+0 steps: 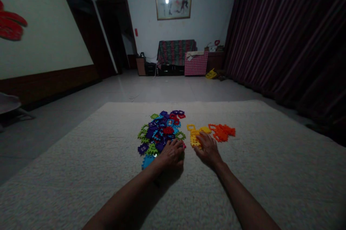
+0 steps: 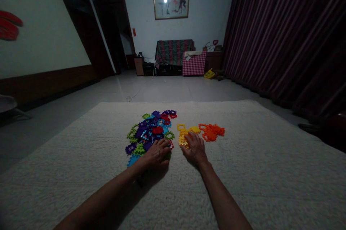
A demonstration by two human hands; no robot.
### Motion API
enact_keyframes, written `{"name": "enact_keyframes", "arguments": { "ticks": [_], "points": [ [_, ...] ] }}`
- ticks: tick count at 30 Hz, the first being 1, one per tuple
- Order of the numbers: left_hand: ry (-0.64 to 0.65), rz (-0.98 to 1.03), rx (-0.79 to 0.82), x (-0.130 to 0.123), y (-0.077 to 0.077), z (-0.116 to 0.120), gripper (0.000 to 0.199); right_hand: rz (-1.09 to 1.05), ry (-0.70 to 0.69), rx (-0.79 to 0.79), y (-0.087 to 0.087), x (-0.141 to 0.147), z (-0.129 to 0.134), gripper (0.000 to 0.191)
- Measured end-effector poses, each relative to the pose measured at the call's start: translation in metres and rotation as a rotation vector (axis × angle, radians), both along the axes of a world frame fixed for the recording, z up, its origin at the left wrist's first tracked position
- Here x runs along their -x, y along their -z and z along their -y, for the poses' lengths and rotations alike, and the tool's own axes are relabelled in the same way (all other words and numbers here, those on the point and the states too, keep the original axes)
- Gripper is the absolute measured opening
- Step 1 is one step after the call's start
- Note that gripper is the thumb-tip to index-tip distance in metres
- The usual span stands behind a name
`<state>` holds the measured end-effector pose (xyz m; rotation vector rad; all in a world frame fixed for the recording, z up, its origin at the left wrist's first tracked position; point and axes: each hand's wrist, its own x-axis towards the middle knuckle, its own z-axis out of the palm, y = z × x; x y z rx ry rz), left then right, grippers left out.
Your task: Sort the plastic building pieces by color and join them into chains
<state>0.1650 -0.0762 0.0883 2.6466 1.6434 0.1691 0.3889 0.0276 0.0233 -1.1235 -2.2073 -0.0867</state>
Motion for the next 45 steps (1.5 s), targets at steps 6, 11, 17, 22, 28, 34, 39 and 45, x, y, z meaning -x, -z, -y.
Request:
{"name": "enact_keyframes", "arguments": {
  "ticks": [6,11,17,22,28,34,39,45],
  "points": [
    [-0.114,-0.024,0.018,0.005,-0.011,-0.001,0.032,-0.013,-0.008,0.002,-0.003,0.001,0.001,0.043],
    [-0.057,0.04,-0.053,-0.002,-0.001,-0.012,0.031,-0.02,-0.017,0.017,-0.008,0.001,0.004,0.044],
    [-0.14,0.099,-0.109,0.006,0.014,-0.027,0.028,-0.03,-0.031,0.018,-0.007,0.001,0.004,0.042],
    [-0.244,0.128,-0.128,0.005,0.012,-0.014,0.035,-0.044,-0.029,0.022,-0.009,0.001,0.006,0.042],
    [-0.064,0.124,-0.184,0.006,0.018,0.013,0.026,-0.04,-0.029,0.017,-0.008,0.001,0.005,0.042],
    [-0.137,0.179,-0.24,0.027,0.017,-0.003,0.025,-0.05,-0.027,0.038,-0.009,0.001,0.007,0.042],
    [-0.157,0.455,-0.253,-0.021,0.014,-0.061,0.032,-0.066,-0.037,0.047,-0.014,0.001,0.01,0.042],
    [-0.43,0.542,-0.185,-0.078,0.013,-0.147,0.038,-0.069,-0.036,0.11,-0.016,-0.001,0.011,0.05]
  ]
}}
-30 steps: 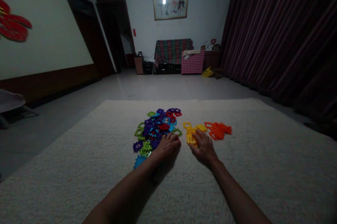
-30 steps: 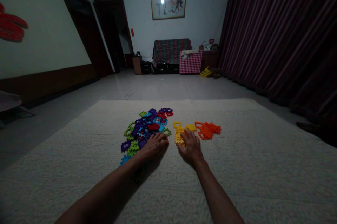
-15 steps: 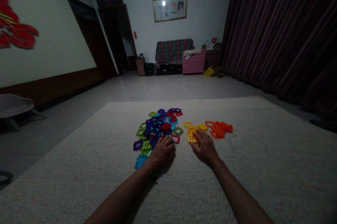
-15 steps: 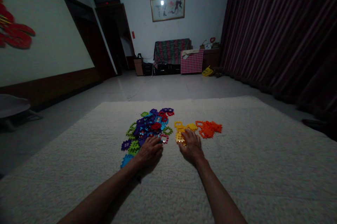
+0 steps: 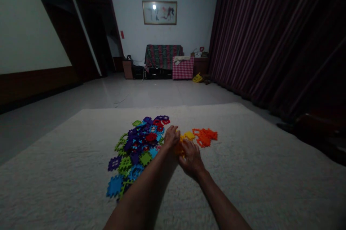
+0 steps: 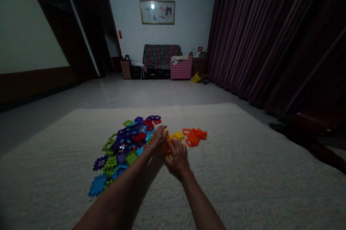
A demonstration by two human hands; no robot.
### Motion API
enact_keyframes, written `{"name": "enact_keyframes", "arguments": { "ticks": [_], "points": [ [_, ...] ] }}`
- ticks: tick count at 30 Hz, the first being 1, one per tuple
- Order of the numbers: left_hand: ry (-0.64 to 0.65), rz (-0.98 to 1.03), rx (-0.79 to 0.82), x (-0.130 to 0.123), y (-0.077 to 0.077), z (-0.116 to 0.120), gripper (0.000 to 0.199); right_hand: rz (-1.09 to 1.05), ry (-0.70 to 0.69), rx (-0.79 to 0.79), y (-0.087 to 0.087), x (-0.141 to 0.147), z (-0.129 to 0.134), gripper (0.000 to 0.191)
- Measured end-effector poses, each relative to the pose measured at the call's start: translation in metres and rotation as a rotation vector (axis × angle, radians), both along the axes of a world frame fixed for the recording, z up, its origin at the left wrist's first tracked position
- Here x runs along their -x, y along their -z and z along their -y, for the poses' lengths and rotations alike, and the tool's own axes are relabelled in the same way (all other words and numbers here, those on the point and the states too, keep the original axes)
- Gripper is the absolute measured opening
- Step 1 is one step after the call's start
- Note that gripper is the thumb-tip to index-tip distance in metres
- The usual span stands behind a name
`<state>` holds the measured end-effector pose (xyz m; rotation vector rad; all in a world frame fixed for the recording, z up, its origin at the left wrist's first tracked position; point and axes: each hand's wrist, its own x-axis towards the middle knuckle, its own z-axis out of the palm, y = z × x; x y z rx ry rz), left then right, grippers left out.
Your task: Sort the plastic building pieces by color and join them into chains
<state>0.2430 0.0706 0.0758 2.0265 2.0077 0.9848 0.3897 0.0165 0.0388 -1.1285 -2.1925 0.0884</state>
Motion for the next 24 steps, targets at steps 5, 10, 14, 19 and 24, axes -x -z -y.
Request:
{"name": "enact_keyframes", "arguments": {
  "ticks": [5,10,14,19,24],
  "points": [
    [0.02,0.002,0.131,-0.013,0.007,-0.028,0.033,-0.111,0.002,0.008,0.002,0.001,0.003,0.046],
    [0.133,0.014,0.103,-0.019,0.019,-0.03,0.036,-0.23,0.052,-0.089,0.003,-0.026,-0.019,0.038],
    [0.143,0.056,0.065,-0.021,0.028,-0.033,0.035,-0.115,0.286,-0.072,0.003,-0.068,-0.064,0.056],
    [0.166,0.103,0.044,-0.022,0.037,-0.038,0.031,0.191,0.29,0.301,-0.002,-0.106,-0.105,0.091],
    [0.251,0.13,0.008,-0.023,0.04,-0.04,0.032,0.29,0.168,0.355,-0.009,-0.119,-0.119,0.084]
  ]
}}
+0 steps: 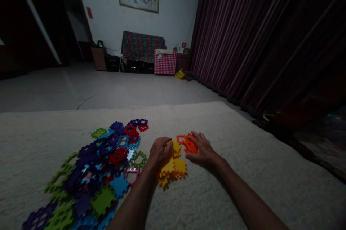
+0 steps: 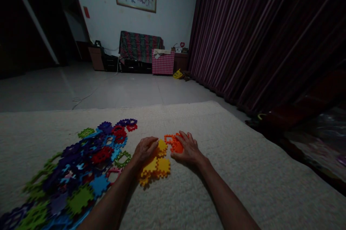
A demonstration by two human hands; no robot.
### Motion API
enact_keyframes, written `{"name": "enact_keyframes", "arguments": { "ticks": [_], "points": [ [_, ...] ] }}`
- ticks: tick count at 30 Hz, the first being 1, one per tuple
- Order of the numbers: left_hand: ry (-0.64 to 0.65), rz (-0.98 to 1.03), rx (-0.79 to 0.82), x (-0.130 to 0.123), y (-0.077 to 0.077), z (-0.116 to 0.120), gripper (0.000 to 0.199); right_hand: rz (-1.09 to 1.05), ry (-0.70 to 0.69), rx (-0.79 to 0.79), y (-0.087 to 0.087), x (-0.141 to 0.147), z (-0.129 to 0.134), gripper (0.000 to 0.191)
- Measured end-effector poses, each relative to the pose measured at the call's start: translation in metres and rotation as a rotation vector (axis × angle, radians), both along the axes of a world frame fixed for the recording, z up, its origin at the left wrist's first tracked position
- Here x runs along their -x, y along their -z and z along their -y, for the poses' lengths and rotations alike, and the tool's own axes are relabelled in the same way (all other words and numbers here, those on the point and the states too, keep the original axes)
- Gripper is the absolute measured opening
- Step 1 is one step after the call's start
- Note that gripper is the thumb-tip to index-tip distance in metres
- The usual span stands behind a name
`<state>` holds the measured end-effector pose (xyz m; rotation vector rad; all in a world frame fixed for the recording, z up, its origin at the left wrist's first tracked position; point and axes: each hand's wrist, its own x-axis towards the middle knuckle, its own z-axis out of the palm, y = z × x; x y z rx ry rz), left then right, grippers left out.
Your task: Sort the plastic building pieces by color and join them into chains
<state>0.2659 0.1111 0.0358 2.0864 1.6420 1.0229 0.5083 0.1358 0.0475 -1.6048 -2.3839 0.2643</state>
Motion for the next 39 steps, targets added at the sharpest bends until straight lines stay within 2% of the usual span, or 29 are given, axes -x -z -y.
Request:
{"name": "enact_keyframes", "arguments": {
  "ticks": [5,9,12,15,21,25,31,36,39],
  "points": [
    [0.168,-0.097,0.006,-0.007,-0.003,-0.004,0.032,-0.032,0.018,-0.209,0.009,0.001,-0.008,0.063],
    [0.192,-0.047,0.08,-0.009,-0.009,-0.018,0.033,-0.057,0.078,-0.275,0.013,0.0,-0.014,0.06],
    [0.124,0.223,0.144,-0.004,-0.008,-0.032,0.04,-0.05,0.105,-0.241,0.009,-0.001,-0.019,0.062],
    [0.006,0.492,0.147,0.001,-0.002,-0.042,0.044,-0.033,0.085,-0.161,-0.002,-0.005,-0.023,0.062],
    [0.017,0.734,0.247,-0.001,0.002,-0.041,0.047,-0.03,-0.024,0.044,-0.033,-0.016,-0.03,0.074],
    [-0.01,0.77,0.269,-0.004,0.002,-0.04,0.046,-0.039,-0.06,0.072,-0.035,-0.015,-0.037,0.078],
    [0.009,0.704,0.217,-0.015,-0.001,-0.039,0.044,-0.065,-0.103,0.034,-0.032,-0.007,-0.038,0.052],
    [0.038,0.749,0.254,-0.033,-0.008,-0.032,0.042,-0.093,-0.09,0.061,-0.042,-0.012,-0.03,0.044],
    [0.044,0.806,0.292,-0.034,-0.008,-0.033,0.041,-0.109,-0.082,0.076,-0.047,-0.015,-0.023,0.041]
  ]
}}
